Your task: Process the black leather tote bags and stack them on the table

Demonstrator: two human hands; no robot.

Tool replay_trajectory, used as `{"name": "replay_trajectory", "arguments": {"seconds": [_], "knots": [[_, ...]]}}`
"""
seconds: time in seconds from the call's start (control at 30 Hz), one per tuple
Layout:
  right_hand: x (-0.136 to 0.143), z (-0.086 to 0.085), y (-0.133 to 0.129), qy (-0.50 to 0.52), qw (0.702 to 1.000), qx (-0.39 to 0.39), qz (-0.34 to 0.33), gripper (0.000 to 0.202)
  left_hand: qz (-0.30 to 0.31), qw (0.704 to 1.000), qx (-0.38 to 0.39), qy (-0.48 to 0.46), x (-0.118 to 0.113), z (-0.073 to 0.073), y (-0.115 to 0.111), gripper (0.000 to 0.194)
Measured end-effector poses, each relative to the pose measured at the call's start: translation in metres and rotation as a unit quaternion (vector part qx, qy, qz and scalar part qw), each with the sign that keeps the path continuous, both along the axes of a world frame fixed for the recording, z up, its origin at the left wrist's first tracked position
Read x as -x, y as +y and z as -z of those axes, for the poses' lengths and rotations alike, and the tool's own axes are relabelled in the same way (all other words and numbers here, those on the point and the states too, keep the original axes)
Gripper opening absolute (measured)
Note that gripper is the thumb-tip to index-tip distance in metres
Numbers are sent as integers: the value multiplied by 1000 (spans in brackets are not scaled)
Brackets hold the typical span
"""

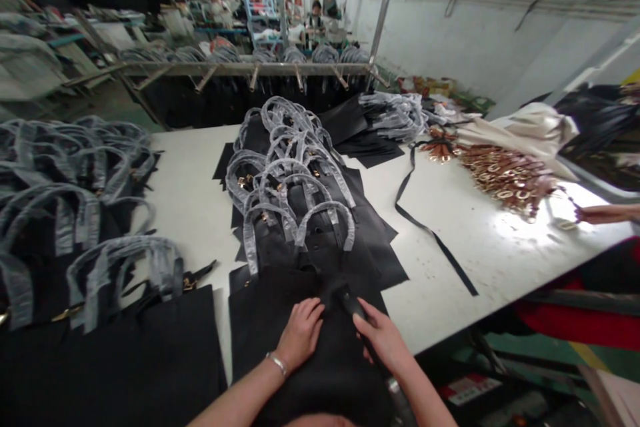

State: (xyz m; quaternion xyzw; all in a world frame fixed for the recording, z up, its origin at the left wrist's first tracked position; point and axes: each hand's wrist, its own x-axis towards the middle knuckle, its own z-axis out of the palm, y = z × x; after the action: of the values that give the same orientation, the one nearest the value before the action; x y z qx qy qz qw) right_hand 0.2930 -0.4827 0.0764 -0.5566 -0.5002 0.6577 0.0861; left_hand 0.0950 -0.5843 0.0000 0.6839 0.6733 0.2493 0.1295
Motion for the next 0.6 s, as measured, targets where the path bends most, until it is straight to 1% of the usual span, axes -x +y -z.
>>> {"name": "replay_trajectory", "arguments": {"seconds": [0.1, 0.17, 0.23, 0.33, 0.47, 0.53, 0.6], "knots": [[6, -9, 3, 10, 999, -49, 17, 73, -7, 1000, -1, -16, 0, -2, -1, 37], [7, -15, 0, 18, 999, -48, -4, 72, -11, 999, -13, -32, 0, -2, -3, 34], [11, -18, -4, 20, 998, -30, -47, 72, -18, 998, -31, -49, 0, 0, -6, 27], [30, -13, -7, 12, 995, -17, -95, 71, -25, 997, -54, -50, 0, 4, -10, 18], [56, -3, -3, 6, 994, -25, -109, 68, -20, 997, -75, -26, -1, 6, -10, 20], [57, -3, -1, -1, 993, -26, -115, 68, -27, 996, -77, -20, -1, 6, -9, 21], [52, -5, 0, -12, 993, -20, -119, 70, -36, 996, -75, -23, -1, 5, -8, 20]]}}
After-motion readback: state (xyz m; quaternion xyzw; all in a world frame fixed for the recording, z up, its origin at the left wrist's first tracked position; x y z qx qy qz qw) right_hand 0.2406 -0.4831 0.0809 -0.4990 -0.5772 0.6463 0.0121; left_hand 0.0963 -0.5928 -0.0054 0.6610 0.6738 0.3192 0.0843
